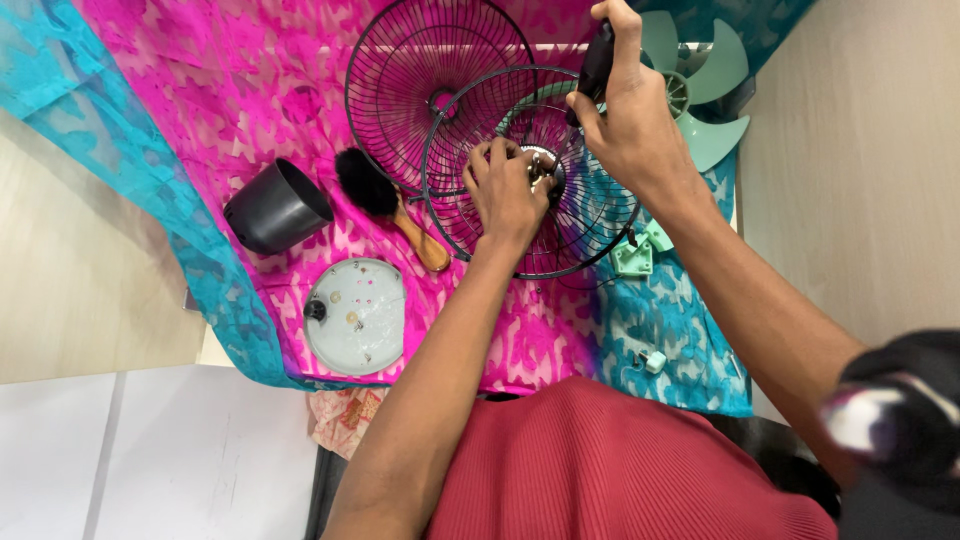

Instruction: The person assembles a small electric fan by hand. They place the motor into the rear cage, secure it with a screwdriver, attach the fan blades, and then fit the front cage over the assembly.

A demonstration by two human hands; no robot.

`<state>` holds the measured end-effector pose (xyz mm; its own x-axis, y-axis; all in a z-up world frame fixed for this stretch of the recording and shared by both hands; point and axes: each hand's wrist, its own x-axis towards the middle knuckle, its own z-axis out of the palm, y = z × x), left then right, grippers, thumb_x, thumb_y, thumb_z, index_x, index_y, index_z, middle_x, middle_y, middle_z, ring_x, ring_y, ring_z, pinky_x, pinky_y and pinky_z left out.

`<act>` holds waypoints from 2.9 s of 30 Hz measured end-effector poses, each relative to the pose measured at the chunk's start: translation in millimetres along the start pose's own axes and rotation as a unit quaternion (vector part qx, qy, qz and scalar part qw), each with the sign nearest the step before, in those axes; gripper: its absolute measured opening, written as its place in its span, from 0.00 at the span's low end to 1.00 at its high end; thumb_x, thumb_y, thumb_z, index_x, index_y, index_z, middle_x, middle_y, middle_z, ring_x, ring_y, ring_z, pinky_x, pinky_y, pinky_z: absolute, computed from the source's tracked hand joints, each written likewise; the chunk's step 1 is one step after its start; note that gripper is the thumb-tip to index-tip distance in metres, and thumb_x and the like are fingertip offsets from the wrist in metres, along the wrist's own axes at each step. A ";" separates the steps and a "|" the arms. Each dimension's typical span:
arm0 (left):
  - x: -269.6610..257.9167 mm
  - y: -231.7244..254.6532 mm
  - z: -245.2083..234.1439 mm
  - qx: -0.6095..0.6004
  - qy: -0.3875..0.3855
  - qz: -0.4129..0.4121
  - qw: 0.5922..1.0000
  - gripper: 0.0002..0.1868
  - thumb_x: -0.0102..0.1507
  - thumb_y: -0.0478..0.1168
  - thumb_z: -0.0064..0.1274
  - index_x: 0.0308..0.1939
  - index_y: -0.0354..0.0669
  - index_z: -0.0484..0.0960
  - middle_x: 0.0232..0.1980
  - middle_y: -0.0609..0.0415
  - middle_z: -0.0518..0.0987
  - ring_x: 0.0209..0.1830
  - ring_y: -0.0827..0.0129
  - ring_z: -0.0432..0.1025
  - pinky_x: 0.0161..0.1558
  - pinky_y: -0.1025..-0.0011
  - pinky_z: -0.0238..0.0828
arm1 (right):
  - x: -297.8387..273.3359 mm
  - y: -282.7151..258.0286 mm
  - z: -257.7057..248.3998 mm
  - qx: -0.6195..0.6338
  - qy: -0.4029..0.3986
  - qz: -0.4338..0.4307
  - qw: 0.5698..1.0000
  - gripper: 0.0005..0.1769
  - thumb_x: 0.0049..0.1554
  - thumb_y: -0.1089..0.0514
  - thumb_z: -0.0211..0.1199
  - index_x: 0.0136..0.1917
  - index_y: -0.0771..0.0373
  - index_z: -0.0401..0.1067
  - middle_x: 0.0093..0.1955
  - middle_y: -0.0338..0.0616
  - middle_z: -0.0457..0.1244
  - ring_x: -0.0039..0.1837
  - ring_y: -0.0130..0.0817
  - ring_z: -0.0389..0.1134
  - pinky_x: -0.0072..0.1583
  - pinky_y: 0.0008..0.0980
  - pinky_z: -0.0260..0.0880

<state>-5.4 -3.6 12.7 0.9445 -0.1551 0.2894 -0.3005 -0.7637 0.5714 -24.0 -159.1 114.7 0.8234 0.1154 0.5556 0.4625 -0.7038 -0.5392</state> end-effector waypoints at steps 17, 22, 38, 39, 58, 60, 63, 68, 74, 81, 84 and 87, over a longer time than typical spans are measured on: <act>1.9 4.0 -0.9 0.019 0.013 -0.007 1.000 0.13 0.48 0.44 0.72 0.36 0.58 0.88 0.54 0.54 0.75 0.65 0.51 0.61 0.66 0.46 0.53 | 22.8 -35.8 6.5 0.046 -0.098 -0.025 0.994 0.32 0.57 0.74 0.67 0.67 0.57 0.56 0.35 0.52 0.59 0.41 0.46 0.70 0.43 0.45 0.68; -1.1 0.0 1.1 0.000 0.022 0.009 1.000 0.13 0.50 0.42 0.71 0.38 0.57 0.88 0.54 0.52 0.74 0.65 0.49 0.60 0.67 0.44 0.52 | 34.7 -28.8 4.6 -0.108 -0.041 0.018 0.993 0.39 0.51 0.64 0.78 0.68 0.54 0.58 0.32 0.51 0.61 0.38 0.50 0.71 0.39 0.47 0.68; 13.3 1.4 6.7 0.045 -0.027 -0.003 0.999 0.10 0.49 0.41 0.69 0.33 0.57 0.87 0.52 0.55 0.75 0.64 0.52 0.61 0.66 0.42 0.49 | 53.5 -27.1 1.6 0.067 -0.047 -0.069 0.994 0.18 0.60 0.54 0.65 0.60 0.65 0.71 0.57 0.54 0.70 0.56 0.47 0.74 0.53 0.41 0.74; 12.2 0.4 6.0 0.035 -0.026 0.000 0.999 0.11 0.48 0.41 0.70 0.33 0.57 0.88 0.52 0.55 0.75 0.64 0.52 0.61 0.65 0.42 0.49 | 52.7 -30.2 4.4 0.027 -0.047 -0.041 0.998 0.16 0.60 0.53 0.65 0.56 0.65 0.71 0.52 0.52 0.70 0.53 0.46 0.74 0.51 0.41 0.73; 10.2 -0.8 4.6 0.009 -0.013 0.017 1.000 0.09 0.48 0.42 0.70 0.31 0.58 0.88 0.51 0.56 0.76 0.62 0.50 0.62 0.66 0.41 0.52 | 56.9 -32.3 8.6 0.007 -0.037 0.073 0.997 0.15 0.62 0.49 0.64 0.49 0.65 0.78 0.38 0.51 0.70 0.39 0.37 0.70 0.42 0.39 0.68; 11.4 -2.2 5.6 0.014 -0.012 0.019 1.000 0.09 0.48 0.42 0.69 0.31 0.58 0.88 0.51 0.56 0.76 0.62 0.50 0.63 0.66 0.42 0.52 | 59.3 -27.4 16.4 -0.086 -0.013 0.124 0.988 0.21 0.68 0.46 0.57 0.44 0.64 0.78 0.33 0.51 0.69 0.35 0.37 0.69 0.40 0.42 0.64; 14.1 -2.2 9.0 0.018 -0.001 0.023 1.000 0.09 0.48 0.42 0.68 0.31 0.59 0.88 0.51 0.57 0.77 0.61 0.51 0.64 0.65 0.42 0.54 | 66.6 -12.7 18.6 -0.085 0.000 0.063 0.994 0.26 0.76 0.49 0.46 0.46 0.65 0.76 0.37 0.50 0.69 0.41 0.38 0.70 0.45 0.39 0.67; 14.4 0.6 5.6 0.011 0.013 0.031 0.999 0.07 0.49 0.40 0.66 0.30 0.59 0.88 0.51 0.59 0.78 0.60 0.52 0.64 0.66 0.44 0.55 | 67.3 -5.0 -5.2 0.094 -0.056 -0.213 0.971 0.25 0.77 0.52 0.44 0.69 0.82 0.61 0.56 0.60 0.68 0.58 0.50 0.70 0.53 0.42 0.69; 18.6 4.6 -2.2 0.027 -0.040 0.022 0.999 0.08 0.47 0.41 0.68 0.29 0.56 0.88 0.50 0.57 0.77 0.60 0.51 0.63 0.64 0.41 0.53 | 65.9 -29.4 5.8 -0.205 -0.061 0.062 0.975 0.26 0.66 0.36 0.58 0.47 0.60 0.79 0.39 0.46 0.70 0.41 0.41 0.71 0.47 0.44 0.71; 13.2 2.9 -2.2 0.028 -0.026 0.044 0.998 0.08 0.50 0.41 0.67 0.32 0.52 0.86 0.52 0.57 0.76 0.62 0.52 0.63 0.64 0.37 0.52 | 68.7 -23.5 6.2 -0.048 0.051 -0.245 0.967 0.14 0.77 0.58 0.49 0.55 0.67 0.71 0.50 0.52 0.68 0.54 0.52 0.70 0.56 0.44 0.71; 15.1 3.5 -0.6 0.035 -0.036 0.034 0.998 0.07 0.49 0.41 0.67 0.30 0.52 0.86 0.51 0.56 0.75 0.62 0.51 0.61 0.64 0.36 0.50 | 69.7 -33.5 -0.2 -0.030 -0.039 -0.139 0.989 0.20 0.71 0.51 0.53 0.63 0.72 0.69 0.55 0.58 0.66 0.58 0.52 0.69 0.59 0.43 0.70; 16.2 2.7 1.7 0.044 -0.053 0.024 0.997 0.06 0.50 0.41 0.66 0.30 0.53 0.86 0.52 0.57 0.74 0.63 0.53 0.61 0.67 0.36 0.49 | 67.0 -46.0 1.7 -0.126 -0.165 0.146 0.967 0.23 0.63 0.42 0.59 0.58 0.64 0.74 0.49 0.49 0.68 0.54 0.45 0.71 0.58 0.44 0.70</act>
<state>9.3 -9.2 17.7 0.9391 -0.2551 0.2302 -0.3382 -0.8049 0.4877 10.5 -117.8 175.7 0.9861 0.0748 0.1482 0.1343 -0.8842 -0.4475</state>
